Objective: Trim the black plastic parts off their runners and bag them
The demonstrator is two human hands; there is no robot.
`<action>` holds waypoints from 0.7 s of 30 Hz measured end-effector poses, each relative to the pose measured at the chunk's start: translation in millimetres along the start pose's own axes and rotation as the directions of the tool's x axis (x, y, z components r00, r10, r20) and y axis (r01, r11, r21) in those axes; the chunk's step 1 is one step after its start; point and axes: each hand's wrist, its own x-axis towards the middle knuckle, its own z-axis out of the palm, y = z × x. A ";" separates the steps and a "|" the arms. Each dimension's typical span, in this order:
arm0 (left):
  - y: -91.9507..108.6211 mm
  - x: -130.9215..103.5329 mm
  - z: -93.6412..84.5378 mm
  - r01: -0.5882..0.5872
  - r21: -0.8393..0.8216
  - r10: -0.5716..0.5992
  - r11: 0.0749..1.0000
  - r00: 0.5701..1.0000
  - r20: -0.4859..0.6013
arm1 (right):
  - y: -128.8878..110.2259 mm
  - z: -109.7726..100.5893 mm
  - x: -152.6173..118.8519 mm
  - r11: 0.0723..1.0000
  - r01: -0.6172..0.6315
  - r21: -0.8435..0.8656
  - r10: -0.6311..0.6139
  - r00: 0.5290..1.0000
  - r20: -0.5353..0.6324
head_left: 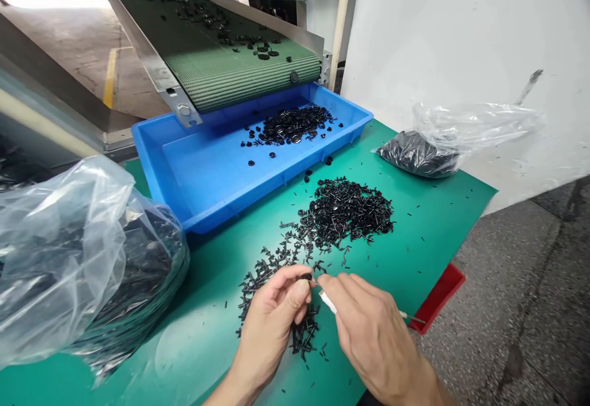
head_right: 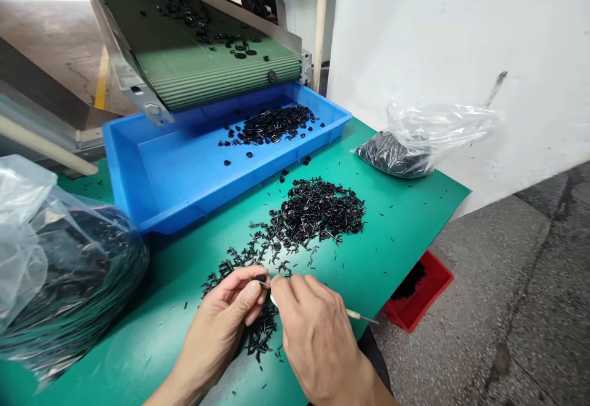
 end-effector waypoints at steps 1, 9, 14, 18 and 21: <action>-1.5 0.3 -0.9 0.000 -0.008 0.000 1.000 1.000 -0.009 | -0.7 0.2 -0.8 1.000 0.004 -0.020 -0.004 1.000 -0.004; -3.0 2.0 1.4 -0.015 -0.018 0.014 1.000 0.998 -0.056 | -4.4 9.5 -3.3 0.998 -0.001 -0.068 -0.004 0.998 -0.067; -1.0 0.8 1.2 -0.018 0.041 0.021 0.999 0.997 -0.076 | -3.9 9.9 -2.1 0.996 0.011 -0.090 -0.018 0.997 -0.071; 0.0 -1.5 0.6 -0.020 0.103 0.027 0.994 0.997 -0.067 | -7.2 7.5 -4.2 0.998 -0.027 -0.052 0.023 0.997 -0.068; 0.1 -3.5 1.4 -0.028 0.145 0.037 0.989 0.997 -0.062 | -9.7 6.8 -7.7 0.997 -0.045 -0.068 0.040 0.997 -0.066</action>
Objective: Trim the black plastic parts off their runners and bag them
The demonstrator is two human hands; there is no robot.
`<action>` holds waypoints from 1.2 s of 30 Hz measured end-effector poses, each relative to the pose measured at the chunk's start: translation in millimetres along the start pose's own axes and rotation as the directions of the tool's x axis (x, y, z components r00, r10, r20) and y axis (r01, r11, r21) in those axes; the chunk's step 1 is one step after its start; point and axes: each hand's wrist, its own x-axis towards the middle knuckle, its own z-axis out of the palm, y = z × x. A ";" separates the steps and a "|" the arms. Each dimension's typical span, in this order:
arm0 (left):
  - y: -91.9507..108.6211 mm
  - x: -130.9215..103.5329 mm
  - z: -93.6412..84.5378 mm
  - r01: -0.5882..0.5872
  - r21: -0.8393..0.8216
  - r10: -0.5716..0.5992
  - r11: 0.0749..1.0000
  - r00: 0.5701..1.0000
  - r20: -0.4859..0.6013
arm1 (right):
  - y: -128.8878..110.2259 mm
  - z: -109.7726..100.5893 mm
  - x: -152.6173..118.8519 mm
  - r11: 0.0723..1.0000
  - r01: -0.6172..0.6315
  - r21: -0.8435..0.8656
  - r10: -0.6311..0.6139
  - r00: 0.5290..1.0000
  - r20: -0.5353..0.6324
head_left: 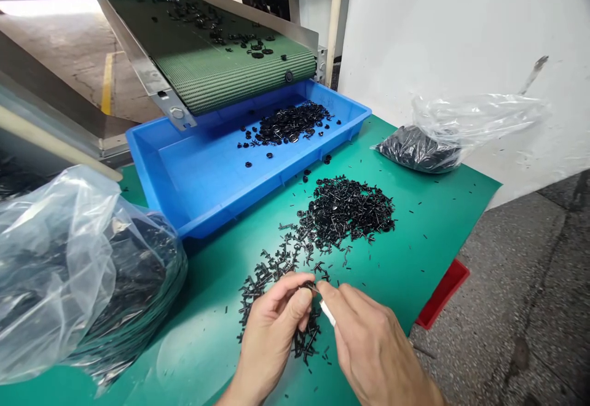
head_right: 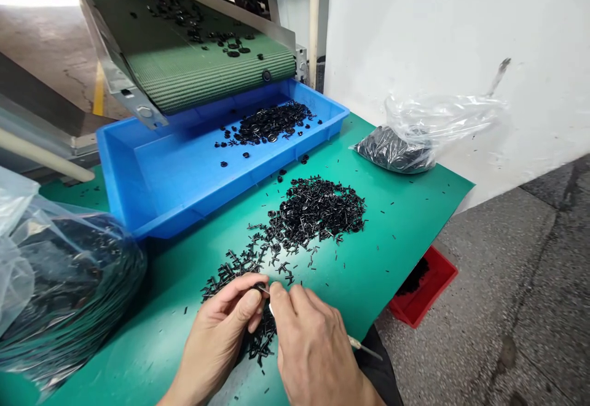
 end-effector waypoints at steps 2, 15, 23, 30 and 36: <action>0.6 -1.5 1.2 -0.003 0.018 0.004 1.000 1.000 -0.008 | -0.6 0.1 -3.1 1.000 0.011 -0.019 -0.010 1.000 0.024; -1.6 2.4 2.9 0.032 -0.215 -0.038 0.976 0.999 -0.022 | -3.4 4.9 -1.6 0.996 -0.028 0.081 0.032 0.998 -0.045; 0.4 2.0 3.2 -0.030 -0.012 0.029 0.999 0.997 -0.069 | -2.2 7.0 1.7 1.000 0.007 0.004 -0.007 0.999 -0.049; 8.8 1.6 -2.0 -0.167 0.250 0.175 0.954 0.985 -0.009 | -1.8 11.7 3.2 0.999 -0.037 0.015 0.038 0.998 -0.048; 12.8 6.1 -9.0 -0.169 0.374 0.150 0.912 0.985 0.080 | 17.3 7.1 20.9 0.856 -0.332 0.396 0.158 0.898 0.411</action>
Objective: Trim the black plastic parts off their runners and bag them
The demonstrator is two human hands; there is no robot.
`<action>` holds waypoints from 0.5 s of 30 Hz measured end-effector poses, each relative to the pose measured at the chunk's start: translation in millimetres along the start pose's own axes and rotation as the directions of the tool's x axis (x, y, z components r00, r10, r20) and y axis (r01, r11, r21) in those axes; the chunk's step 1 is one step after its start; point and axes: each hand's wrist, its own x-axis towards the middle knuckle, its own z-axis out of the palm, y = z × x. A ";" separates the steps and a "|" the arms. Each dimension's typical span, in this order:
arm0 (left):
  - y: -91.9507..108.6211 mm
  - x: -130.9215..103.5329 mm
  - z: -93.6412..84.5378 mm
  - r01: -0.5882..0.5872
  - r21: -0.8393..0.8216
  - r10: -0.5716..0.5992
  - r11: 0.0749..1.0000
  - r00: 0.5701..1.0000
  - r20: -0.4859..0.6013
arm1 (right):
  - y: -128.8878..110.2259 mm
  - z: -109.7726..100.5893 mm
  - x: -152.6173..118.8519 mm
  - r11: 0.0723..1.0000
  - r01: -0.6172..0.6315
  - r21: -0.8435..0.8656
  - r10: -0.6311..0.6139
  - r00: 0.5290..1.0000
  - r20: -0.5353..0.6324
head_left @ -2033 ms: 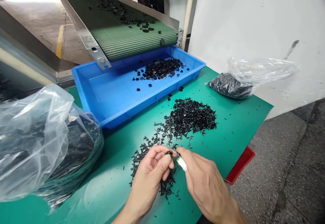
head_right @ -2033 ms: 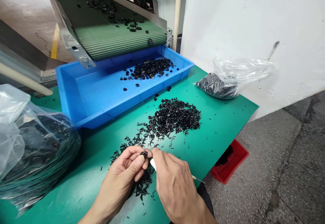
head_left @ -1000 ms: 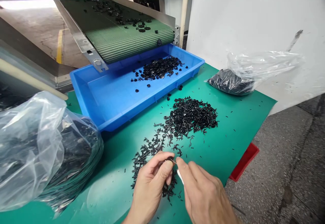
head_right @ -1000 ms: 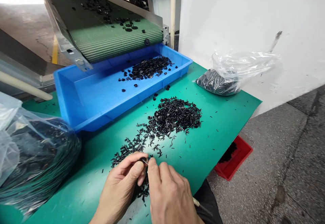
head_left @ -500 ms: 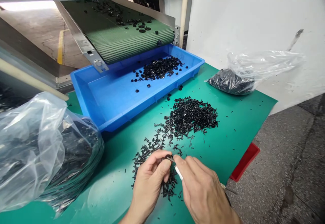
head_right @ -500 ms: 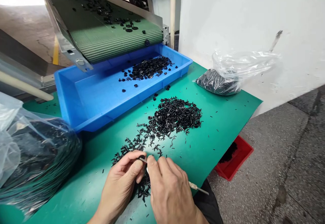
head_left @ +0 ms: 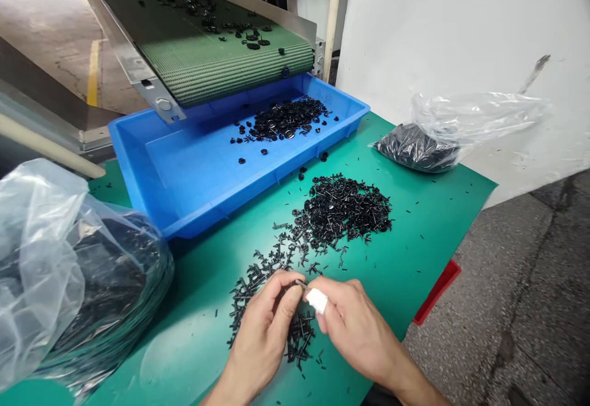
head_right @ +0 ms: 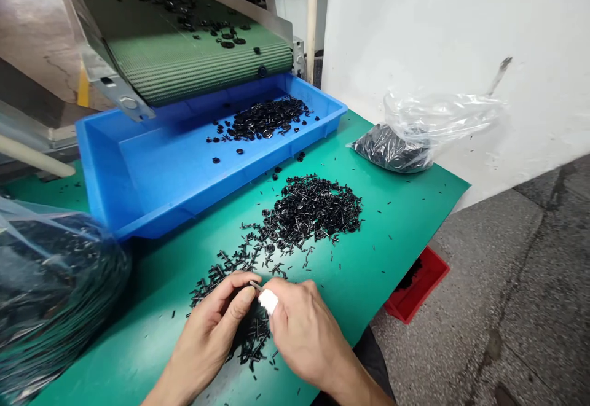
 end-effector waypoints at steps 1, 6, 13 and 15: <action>0.1 0.9 -0.5 0.035 -0.007 -0.035 0.999 0.999 -0.003 | 3.2 -3.8 4.1 0.999 -0.037 0.026 0.037 0.999 0.020; 3.0 6.3 1.3 0.250 -0.262 -0.259 0.932 0.966 -0.001 | 18.4 -14.5 22.4 0.994 -0.006 -0.108 -0.012 0.985 -0.172; 7.7 12.3 3.3 0.283 -0.440 -0.311 0.852 0.950 0.010 | 22.8 -5.4 32.0 0.978 0.138 -0.159 -0.175 0.954 -0.243; 6.9 12.2 2.7 0.273 -0.468 -0.307 0.840 0.952 0.004 | 21.9 -1.2 31.5 0.967 0.112 -0.230 -0.171 0.951 -0.258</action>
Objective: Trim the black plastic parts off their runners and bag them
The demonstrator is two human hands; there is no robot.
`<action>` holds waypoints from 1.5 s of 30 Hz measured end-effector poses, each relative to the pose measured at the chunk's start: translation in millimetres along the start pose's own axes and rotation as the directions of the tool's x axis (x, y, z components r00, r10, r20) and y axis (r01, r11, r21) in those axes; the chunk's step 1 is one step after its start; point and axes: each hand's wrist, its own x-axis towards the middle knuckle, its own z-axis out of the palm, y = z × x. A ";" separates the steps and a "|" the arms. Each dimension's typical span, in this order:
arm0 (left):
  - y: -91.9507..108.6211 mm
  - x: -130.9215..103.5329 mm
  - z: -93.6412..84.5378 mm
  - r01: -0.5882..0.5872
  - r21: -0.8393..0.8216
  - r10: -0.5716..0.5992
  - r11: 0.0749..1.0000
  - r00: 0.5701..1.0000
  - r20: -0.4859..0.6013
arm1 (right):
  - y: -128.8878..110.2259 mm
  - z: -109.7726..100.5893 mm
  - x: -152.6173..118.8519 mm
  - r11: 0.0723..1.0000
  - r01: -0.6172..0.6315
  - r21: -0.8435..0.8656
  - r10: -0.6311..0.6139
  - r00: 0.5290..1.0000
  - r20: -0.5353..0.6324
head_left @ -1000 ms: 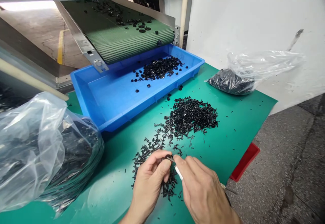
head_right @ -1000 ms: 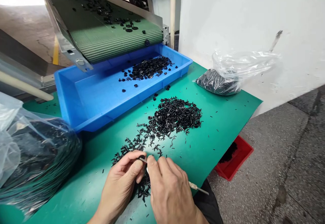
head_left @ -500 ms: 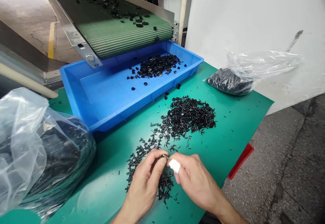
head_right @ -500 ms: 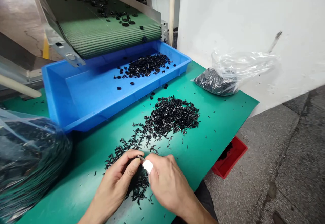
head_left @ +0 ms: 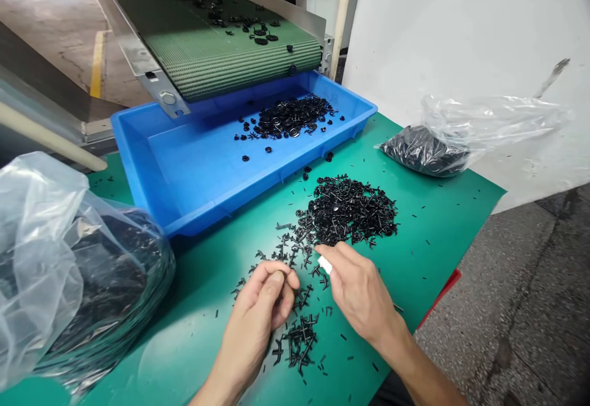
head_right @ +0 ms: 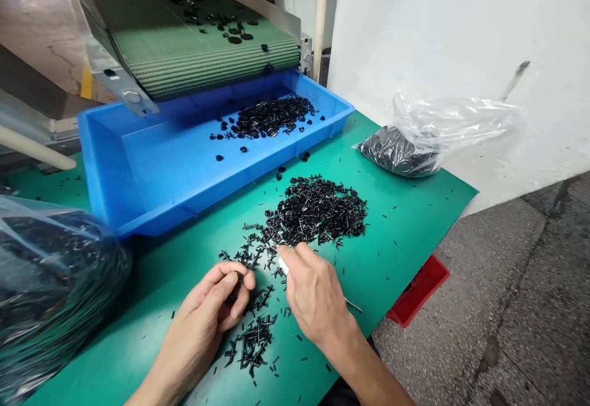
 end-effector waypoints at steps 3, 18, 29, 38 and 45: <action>-1.4 -0.4 -1.4 -0.003 -0.089 0.003 0.996 1.000 -0.002 | -7.0 4.5 3.0 0.993 0.013 -0.119 -0.014 1.000 -0.006; -6.7 -0.7 -3.6 -0.015 -0.033 0.018 0.999 0.996 0.090 | -30.1 -9.0 -3.8 0.995 0.059 0.078 -0.062 0.997 0.039; -11.8 -2.3 1.2 0.038 -0.231 -0.025 0.972 0.998 0.058 | -30.4 -9.4 -34.1 0.988 0.127 -0.089 -0.134 0.988 -0.071; -18.7 -4.1 1.5 -0.006 -0.169 0.015 0.986 0.999 0.049 | -34.0 -2.4 -35.6 0.983 0.104 -0.149 -0.118 0.989 -0.088; -22.4 -7.5 -0.9 -0.057 -0.063 0.056 0.996 0.998 -0.019 | -39.3 8.2 -37.8 0.958 0.119 -0.261 -0.160 0.977 -0.141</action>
